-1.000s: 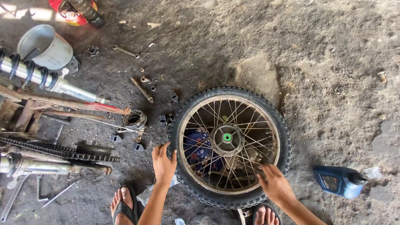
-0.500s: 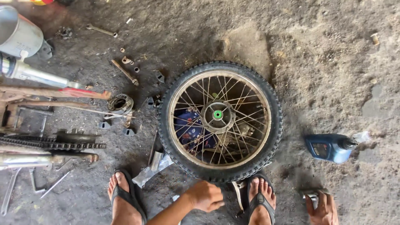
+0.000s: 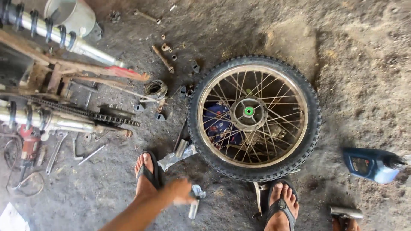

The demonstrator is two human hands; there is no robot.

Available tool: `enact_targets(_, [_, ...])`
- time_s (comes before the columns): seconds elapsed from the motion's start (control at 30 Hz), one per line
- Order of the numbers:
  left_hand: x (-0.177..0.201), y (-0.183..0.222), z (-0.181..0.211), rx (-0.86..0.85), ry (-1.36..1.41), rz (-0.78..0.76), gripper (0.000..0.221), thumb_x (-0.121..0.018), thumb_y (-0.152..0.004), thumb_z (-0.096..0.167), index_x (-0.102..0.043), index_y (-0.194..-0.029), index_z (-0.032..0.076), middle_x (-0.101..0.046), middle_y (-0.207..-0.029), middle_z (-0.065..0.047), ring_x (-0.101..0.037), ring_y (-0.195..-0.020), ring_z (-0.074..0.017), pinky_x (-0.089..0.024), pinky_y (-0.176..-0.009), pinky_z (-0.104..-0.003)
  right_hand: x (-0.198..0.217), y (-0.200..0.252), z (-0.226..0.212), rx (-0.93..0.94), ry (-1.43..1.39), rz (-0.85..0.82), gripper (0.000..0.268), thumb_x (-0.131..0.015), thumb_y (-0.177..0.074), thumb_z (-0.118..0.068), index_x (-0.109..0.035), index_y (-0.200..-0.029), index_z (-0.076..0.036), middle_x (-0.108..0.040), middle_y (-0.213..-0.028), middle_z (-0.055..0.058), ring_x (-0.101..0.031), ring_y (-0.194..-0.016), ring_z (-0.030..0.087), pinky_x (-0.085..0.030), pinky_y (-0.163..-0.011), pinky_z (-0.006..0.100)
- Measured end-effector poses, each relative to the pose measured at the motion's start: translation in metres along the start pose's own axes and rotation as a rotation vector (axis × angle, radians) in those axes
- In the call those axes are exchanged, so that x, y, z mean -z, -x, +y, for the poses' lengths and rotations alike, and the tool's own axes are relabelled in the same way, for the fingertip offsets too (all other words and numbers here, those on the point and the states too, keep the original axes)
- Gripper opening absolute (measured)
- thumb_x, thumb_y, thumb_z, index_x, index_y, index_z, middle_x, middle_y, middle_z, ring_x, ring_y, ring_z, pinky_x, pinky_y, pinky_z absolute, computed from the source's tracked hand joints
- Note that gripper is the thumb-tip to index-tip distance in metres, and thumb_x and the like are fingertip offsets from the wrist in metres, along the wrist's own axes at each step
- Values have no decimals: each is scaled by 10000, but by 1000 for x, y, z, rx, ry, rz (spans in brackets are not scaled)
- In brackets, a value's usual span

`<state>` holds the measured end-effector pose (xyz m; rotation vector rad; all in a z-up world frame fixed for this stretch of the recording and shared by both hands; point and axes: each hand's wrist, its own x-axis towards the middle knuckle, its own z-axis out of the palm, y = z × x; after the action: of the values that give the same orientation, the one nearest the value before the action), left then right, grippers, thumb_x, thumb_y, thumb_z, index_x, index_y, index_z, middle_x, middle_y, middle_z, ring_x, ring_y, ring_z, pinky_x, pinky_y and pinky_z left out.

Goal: The person works on a spoked motorcycle wheel lying on the ground. They pour lubricant from a blue bottle onto the hub, fit a bearing and spacer into the hub, and use a hammer to drive the parts into place, flipping the wheel over to work on the other side and hammering again.

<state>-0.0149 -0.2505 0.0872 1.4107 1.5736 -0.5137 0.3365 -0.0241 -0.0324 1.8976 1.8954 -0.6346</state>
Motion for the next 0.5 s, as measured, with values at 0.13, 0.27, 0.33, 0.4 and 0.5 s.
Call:
enact_targets(0.13, [-91,-23,29,167,281,218,621,-822,-780,538,-665,-1016,-14,-656,-1088,-271,-655,-1035,-430,-544,-916,-529,17,0,-10,-41,32,-64,730,-92,-1041,-642,-361,-1589,-242,-366,-1653,11,-333,-1514,233,-260,-1219,429])
enact_targets(0.27, [-128,-50,22,203,382,304,466,-822,-776,353,-649,-1019,-5,-654,-1077,-270,-654,-1022,-451,-550,-893,-519,18,0,-13,-87,34,-136,723,-77,-1035,-643,-331,-1596,-265,-335,-1668,-6,-319,-1525,225,-260,-1225,432])
enact_targets(0.33, [-116,-56,14,-43,378,276,379,-770,-839,309,-651,-1031,5,-688,-1064,-236,-686,-1012,-417,-565,-887,-507,10,-12,-10,-108,34,-147,728,-80,-1029,-648,-318,-1601,-266,-318,-1673,-14,-310,-1527,218,-242,-1233,431])
enact_targets(0.4, [-62,-50,31,-281,372,245,293,-721,-902,263,-654,-1042,15,-722,-1051,-199,-718,-1003,-381,-582,-881,-495,1,-18,-7,-125,39,-167,733,-83,-1024,-653,-304,-1606,-267,-301,-1677,-23,-301,-1530,210,-224,-1241,431])
enact_targets(0.5, [64,-18,69,-392,523,219,403,-718,-940,332,-587,-1188,43,-682,-1118,-153,-710,-920,-282,-629,-785,-441,10,-35,35,-145,72,-196,744,-67,-1010,-671,-260,-1608,-273,-240,-1678,-41,-260,-1532,190,-183,-1249,427])
